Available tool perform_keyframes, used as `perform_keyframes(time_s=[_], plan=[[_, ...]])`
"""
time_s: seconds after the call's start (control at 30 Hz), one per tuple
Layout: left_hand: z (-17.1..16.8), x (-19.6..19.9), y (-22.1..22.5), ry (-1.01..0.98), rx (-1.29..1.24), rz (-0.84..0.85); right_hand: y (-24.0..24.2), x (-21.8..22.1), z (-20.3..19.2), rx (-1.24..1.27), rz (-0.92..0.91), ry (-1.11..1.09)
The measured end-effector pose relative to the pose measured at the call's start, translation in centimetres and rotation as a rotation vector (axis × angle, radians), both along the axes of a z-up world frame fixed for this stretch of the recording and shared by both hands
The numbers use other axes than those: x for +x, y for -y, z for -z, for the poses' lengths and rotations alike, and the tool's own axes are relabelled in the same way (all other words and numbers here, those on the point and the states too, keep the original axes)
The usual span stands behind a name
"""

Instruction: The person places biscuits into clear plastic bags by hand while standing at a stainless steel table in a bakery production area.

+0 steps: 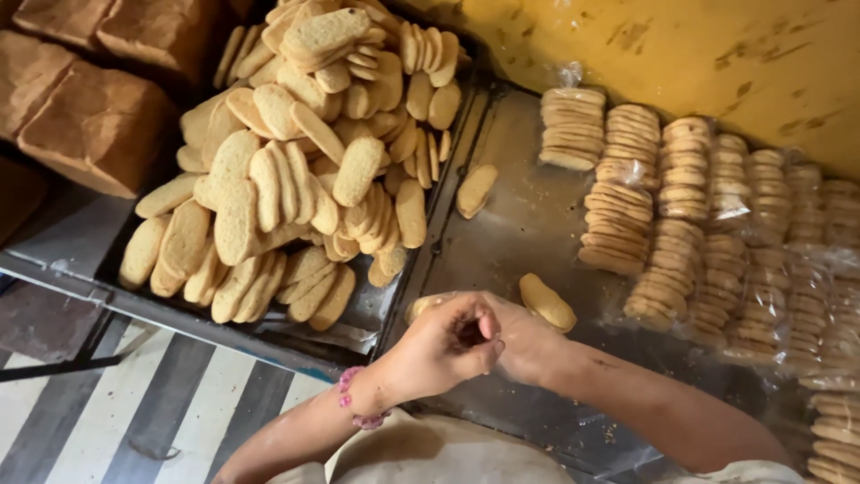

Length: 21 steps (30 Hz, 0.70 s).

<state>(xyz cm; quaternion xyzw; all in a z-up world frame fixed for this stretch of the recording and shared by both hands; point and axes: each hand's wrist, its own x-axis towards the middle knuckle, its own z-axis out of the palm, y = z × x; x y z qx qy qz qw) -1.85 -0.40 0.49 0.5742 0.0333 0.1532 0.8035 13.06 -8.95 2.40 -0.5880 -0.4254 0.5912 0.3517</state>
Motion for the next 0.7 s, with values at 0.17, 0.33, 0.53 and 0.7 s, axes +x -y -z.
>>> perform_keyframes(time_s=[0.17, 0.33, 0.53, 0.7], plan=[[-1.0, -0.7, 0.3, -0.031, 0.010, 0.050, 2.0, 1.4, 4.3, 0.124, -0.176, 0.357], [-0.9, -1.5, 0.6, -0.145, 0.119, 0.093, 2.8, 1.2, 3.6, 0.398, -0.285, 1.113], [-0.1, -2.3, 0.2, -0.145, 0.033, -0.035, 11.8, 7.2, -5.8, 0.712, 0.015, 0.827], [-0.1, -2.8, 0.4, -0.150, -0.121, 0.003, 9.9, 13.4, 10.1, 0.167, 0.388, 1.051]])
